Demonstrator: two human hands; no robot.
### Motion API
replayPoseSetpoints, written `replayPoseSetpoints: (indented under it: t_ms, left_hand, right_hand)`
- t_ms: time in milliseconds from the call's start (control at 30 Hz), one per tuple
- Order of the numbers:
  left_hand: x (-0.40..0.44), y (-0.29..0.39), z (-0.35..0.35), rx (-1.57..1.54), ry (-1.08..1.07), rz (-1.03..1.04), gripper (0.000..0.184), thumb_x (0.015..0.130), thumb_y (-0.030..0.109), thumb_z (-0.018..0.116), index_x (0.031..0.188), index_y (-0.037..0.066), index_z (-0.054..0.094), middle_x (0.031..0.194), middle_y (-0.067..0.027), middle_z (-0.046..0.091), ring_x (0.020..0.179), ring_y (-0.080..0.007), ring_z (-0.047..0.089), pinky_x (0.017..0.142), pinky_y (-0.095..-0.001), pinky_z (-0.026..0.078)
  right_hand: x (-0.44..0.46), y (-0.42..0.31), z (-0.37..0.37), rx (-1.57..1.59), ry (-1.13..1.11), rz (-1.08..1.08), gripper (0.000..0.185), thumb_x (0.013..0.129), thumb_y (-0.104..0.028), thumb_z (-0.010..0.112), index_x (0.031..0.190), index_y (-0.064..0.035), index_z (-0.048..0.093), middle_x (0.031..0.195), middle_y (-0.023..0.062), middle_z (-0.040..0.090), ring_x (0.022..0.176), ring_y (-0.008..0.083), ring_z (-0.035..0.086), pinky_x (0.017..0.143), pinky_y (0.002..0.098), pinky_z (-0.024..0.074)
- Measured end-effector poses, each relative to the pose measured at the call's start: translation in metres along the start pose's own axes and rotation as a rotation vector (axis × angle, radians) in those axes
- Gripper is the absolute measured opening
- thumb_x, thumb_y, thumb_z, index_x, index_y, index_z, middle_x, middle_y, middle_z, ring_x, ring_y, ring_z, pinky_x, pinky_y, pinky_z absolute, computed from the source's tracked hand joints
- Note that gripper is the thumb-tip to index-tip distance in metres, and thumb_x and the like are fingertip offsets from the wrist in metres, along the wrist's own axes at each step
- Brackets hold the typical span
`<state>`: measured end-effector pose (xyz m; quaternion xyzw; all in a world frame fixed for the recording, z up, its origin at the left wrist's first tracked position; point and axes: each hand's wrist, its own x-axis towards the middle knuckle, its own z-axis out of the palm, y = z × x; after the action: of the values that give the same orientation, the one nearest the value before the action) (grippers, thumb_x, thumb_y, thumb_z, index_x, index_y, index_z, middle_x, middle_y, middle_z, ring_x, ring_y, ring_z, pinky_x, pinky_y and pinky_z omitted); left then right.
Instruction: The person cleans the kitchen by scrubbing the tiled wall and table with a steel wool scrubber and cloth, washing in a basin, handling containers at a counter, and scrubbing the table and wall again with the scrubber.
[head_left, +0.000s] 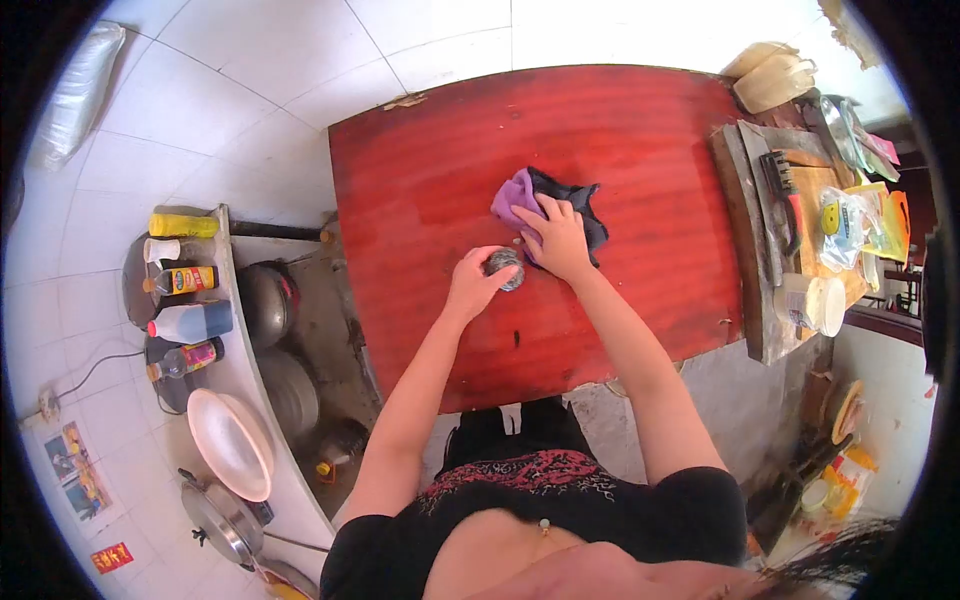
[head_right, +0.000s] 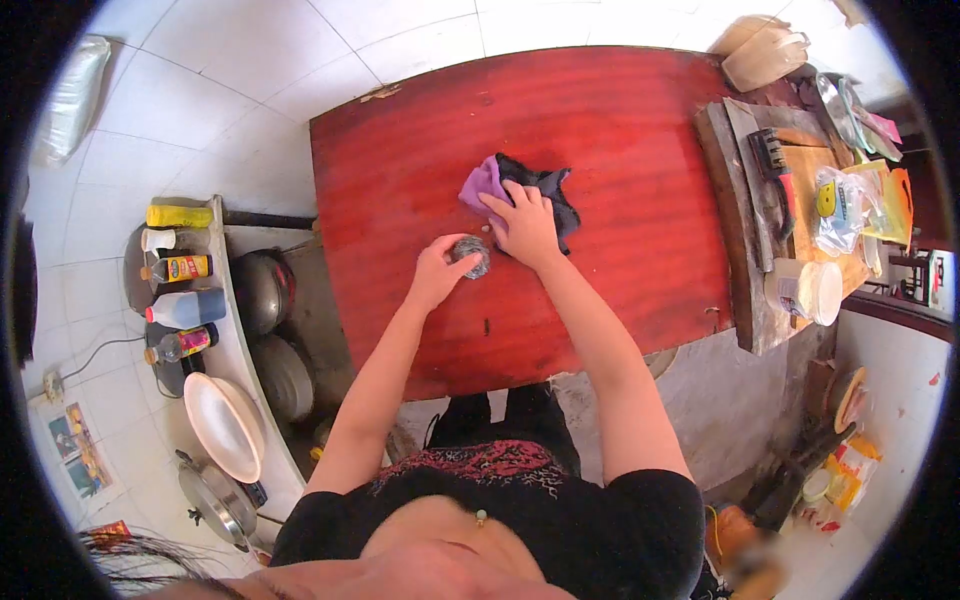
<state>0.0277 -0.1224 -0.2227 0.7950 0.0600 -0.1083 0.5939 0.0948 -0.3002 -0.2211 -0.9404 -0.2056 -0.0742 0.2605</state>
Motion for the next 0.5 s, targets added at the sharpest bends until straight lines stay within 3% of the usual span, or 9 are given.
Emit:
replayPoseSetpoints:
  t_ms: [33, 133, 167, 267, 500]
  left_hand:
    - [0.003, 0.002, 0.002, -0.039, -0.063, 0.014, 0.041, 0.076, 0.018, 0.07, 0.109, -0.001, 0.056, 0.098, -0.0094, 0.061, 0.089, -0.0199, 0.059, 0.08, -0.0303, 0.047]
    - [0.022, 0.023, 0.008, 0.257, 0.108, 0.159, 0.042, 0.076, 0.019, 0.069, 0.111, 0.0, 0.056, 0.105, -0.0144, 0.058, 0.098, -0.025, 0.056, 0.088, -0.0352, 0.043]
    - [0.03, 0.018, 0.012, 0.389, 0.23, 0.308, 0.044, 0.076, 0.019, 0.068, 0.113, 0.001, 0.055, 0.113, -0.017, 0.051, 0.104, -0.0311, 0.049, 0.092, -0.0385, 0.039]
    - [0.026, 0.042, 0.019, 0.614, 0.265, 0.245, 0.047, 0.076, 0.02, 0.069, 0.116, 0.002, 0.053, 0.117, -0.0147, 0.046, 0.105, -0.0323, 0.044, 0.092, -0.0397, 0.038]
    - [0.027, 0.014, 0.052, 1.028, 0.082, 0.444, 0.044, 0.071, 0.008, 0.066, 0.112, 0.002, 0.053, 0.109, -0.0107, 0.048, 0.105, -0.0299, 0.041, 0.091, -0.0393, 0.039]
  right_hand:
    - [-0.004, -0.001, -0.003, 0.064, -0.011, -0.021, 0.039, 0.075, -0.021, 0.064, 0.114, -0.0231, 0.06, 0.119, 0.0091, 0.05, 0.105, 0.0295, 0.047, 0.082, 0.0418, 0.04]
    - [-0.014, 0.009, -0.002, 0.161, 0.122, 0.075, 0.036, 0.075, -0.017, 0.064, 0.111, -0.0204, 0.061, 0.114, 0.0091, 0.053, 0.099, 0.0299, 0.051, 0.08, 0.0401, 0.0417]
    - [-0.017, 0.011, -0.003, 0.117, 0.171, 0.094, 0.036, 0.076, -0.017, 0.064, 0.112, -0.0191, 0.061, 0.111, 0.0102, 0.053, 0.097, 0.0314, 0.052, 0.079, 0.0404, 0.0429]
    - [-0.02, 0.014, -0.002, 0.1, 0.239, 0.145, 0.038, 0.076, -0.013, 0.064, 0.113, -0.0171, 0.06, 0.111, 0.013, 0.053, 0.098, 0.0328, 0.051, 0.081, 0.0407, 0.0438]
    - [-0.016, 0.019, 0.003, 0.048, 0.236, 0.127, 0.037, 0.076, -0.019, 0.064, 0.113, -0.0194, 0.059, 0.109, 0.0116, 0.054, 0.095, 0.0316, 0.052, 0.077, 0.0413, 0.0443]
